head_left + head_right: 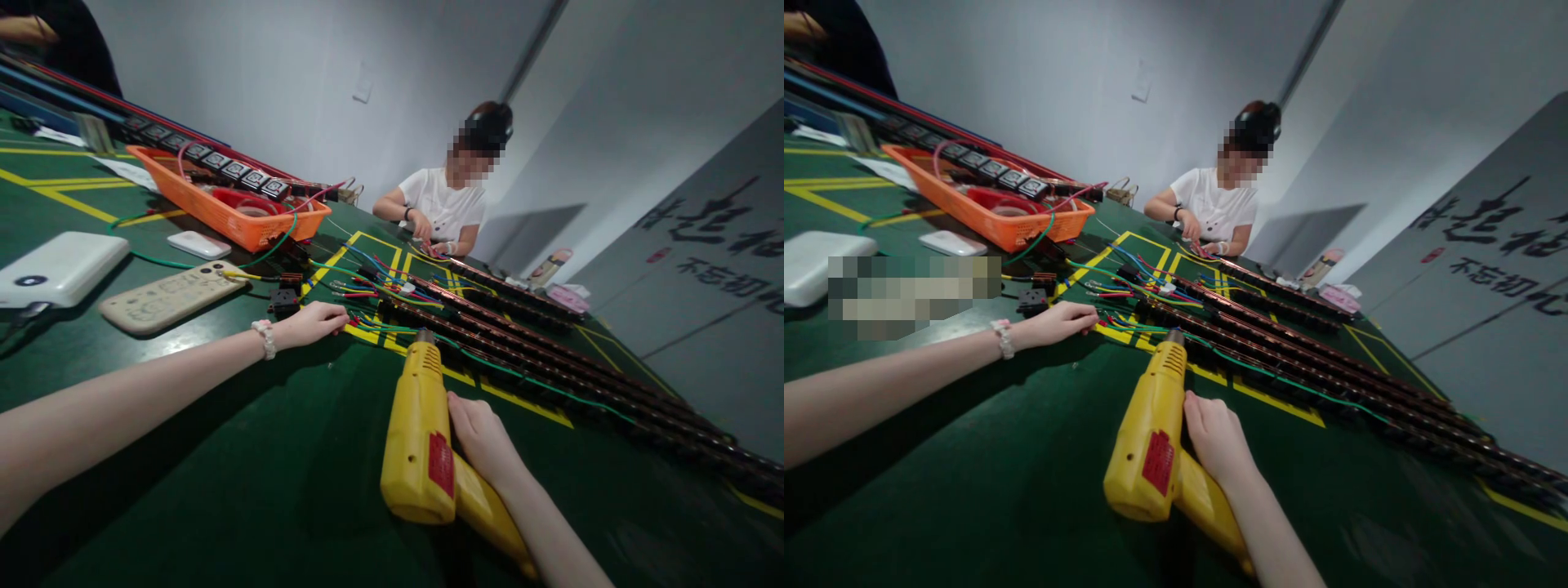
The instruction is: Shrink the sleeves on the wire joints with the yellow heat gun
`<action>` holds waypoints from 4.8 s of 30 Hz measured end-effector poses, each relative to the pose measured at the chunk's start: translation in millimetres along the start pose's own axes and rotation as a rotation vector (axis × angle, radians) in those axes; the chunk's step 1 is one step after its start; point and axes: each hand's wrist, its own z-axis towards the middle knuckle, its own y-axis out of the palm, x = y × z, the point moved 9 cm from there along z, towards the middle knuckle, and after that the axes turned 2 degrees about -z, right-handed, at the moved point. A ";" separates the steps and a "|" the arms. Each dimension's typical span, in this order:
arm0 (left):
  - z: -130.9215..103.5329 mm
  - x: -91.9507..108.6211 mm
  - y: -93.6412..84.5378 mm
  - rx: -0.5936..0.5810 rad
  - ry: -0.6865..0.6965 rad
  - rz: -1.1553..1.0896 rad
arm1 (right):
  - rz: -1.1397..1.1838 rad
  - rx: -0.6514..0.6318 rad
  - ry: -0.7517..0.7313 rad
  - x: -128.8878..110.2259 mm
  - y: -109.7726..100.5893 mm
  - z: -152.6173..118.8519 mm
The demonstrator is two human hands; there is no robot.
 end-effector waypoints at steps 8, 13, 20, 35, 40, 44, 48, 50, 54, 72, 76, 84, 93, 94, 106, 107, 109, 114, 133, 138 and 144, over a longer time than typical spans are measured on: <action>-1.2 3.8 0.1 -0.013 0.013 0.019 | 0.104 0.059 0.093 45.0 -12.5 -11.4; -2.1 4.6 2.5 -0.038 0.000 0.032 | 0.061 0.067 0.082 38.2 -14.6 -13.0; -1.2 5.6 4.8 -0.042 0.024 0.024 | 0.070 0.055 0.082 35.6 -12.7 -12.5; 0.7 1.4 5.2 -0.035 0.010 0.051 | -0.079 0.018 -0.146 -50.7 7.7 4.5; 1.3 2.1 6.3 -0.050 0.015 0.040 | -0.202 0.055 -0.308 -85.1 19.5 11.6; 1.2 5.0 6.7 -0.065 0.034 0.035 | -0.255 0.067 -0.379 -100.9 24.1 13.7; 2.2 0.3 6.8 -0.061 0.011 0.023 | -0.291 0.065 -0.437 -105.5 25.4 13.5; 2.6 -1.7 7.7 -0.064 0.006 0.019 | -0.318 0.076 -0.486 -105.8 24.8 13.8; 2.0 -0.2 8.3 -0.069 0.014 0.003 | -0.342 0.050 -0.534 -96.2 24.7 19.5; 0.1 3.4 6.3 -0.073 -0.032 -0.014 | -0.185 0.130 -0.223 -4.0 -11.5 4.2; -0.2 4.0 5.5 -0.069 -0.036 -0.002 | -0.129 0.157 -0.130 12.7 -22.3 -1.0; 2.2 0.5 5.6 -0.054 -0.017 -0.019 | -0.099 0.167 -0.065 23.6 -26.4 -2.1; 2.2 -3.8 2.1 -0.014 -0.044 -0.033 | -0.087 0.093 -0.105 4.3 -14.5 -5.4; 2.2 -4.2 2.1 -0.014 -0.047 -0.036 | -0.084 0.074 -0.113 0.5 -11.3 -4.9; 4.2 -6.9 3.1 -0.019 -0.031 -0.015 | -0.280 0.039 -0.374 -74.1 16.0 5.9; 4.3 -7.0 3.4 -0.023 -0.032 -0.014 | -0.288 0.037 -0.393 -81.0 17.9 6.8; 4.1 -7.1 3.8 -0.026 -0.036 -0.023 | -0.300 0.040 -0.422 -92.1 20.7 8.4; 2.4 -4.2 4.7 -0.036 -0.042 -0.056 | -0.324 0.062 -0.466 -101.1 23.3 8.6; 0.8 -0.6 2.0 -0.034 -0.045 -0.042 | -0.189 0.085 -0.270 -35.2 4.6 4.9; 0.3 -0.8 2.4 -0.039 -0.042 -0.059 | -0.115 0.111 -0.172 -3.3 -8.7 -1.6; 0.3 0.8 2.2 -0.038 -0.038 -0.046 | -0.040 0.124 -0.094 19.7 -15.4 -5.3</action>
